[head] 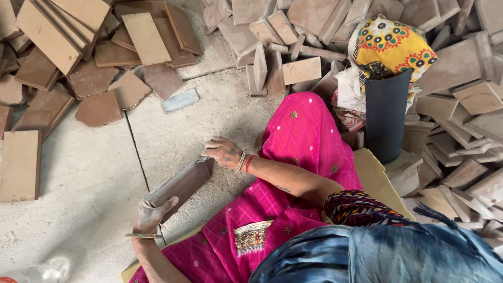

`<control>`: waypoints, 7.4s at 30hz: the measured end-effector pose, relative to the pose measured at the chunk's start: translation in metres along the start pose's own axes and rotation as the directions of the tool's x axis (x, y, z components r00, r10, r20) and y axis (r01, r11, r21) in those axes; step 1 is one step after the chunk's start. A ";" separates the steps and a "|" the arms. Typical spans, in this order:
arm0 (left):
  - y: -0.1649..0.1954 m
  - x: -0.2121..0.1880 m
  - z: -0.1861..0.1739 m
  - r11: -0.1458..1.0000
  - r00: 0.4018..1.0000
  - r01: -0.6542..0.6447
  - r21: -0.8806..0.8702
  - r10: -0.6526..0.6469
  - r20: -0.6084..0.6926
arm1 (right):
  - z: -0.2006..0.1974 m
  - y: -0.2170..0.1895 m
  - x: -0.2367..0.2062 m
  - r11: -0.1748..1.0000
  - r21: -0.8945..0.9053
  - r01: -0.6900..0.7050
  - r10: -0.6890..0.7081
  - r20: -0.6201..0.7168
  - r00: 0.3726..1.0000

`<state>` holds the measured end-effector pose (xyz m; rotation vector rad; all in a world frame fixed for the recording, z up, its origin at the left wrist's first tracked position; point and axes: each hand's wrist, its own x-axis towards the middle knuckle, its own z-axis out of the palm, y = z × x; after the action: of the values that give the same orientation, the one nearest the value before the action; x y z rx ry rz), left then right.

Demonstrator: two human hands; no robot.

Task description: The person sits on the floor and smooths the edges of rectangular blocks using a sanding block. They pick up blocks from a pile, rub the edges, and place them back down, repeating the process throughout the clip.

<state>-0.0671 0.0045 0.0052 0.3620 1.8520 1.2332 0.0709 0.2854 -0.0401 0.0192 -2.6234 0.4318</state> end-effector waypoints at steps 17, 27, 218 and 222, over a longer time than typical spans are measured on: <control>0.008 -0.010 0.001 0.995 1.000 0.022 -0.101 -0.023 -0.003 | 0.007 -0.015 0.001 0.980 0.120 -0.161 0.167 -0.041 0.985; -0.027 0.006 -0.011 0.972 0.979 0.176 0.154 -0.157 -0.130 | -0.002 -0.023 0.015 0.981 0.108 -0.158 0.160 -0.005 0.987; -0.001 0.024 0.011 0.858 0.914 -0.376 0.349 0.406 -0.012 | -0.008 -0.082 0.064 0.939 0.258 0.226 -0.225 -0.034 0.974; 0.008 0.019 0.006 0.892 0.935 -0.346 0.291 0.355 0.021 | -0.027 -0.049 0.039 0.962 0.202 0.183 -0.183 -0.016 0.983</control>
<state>-0.0752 0.0245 0.0019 0.8765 2.0621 1.2021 0.0532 0.2497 0.0146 0.3271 -2.5406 0.6306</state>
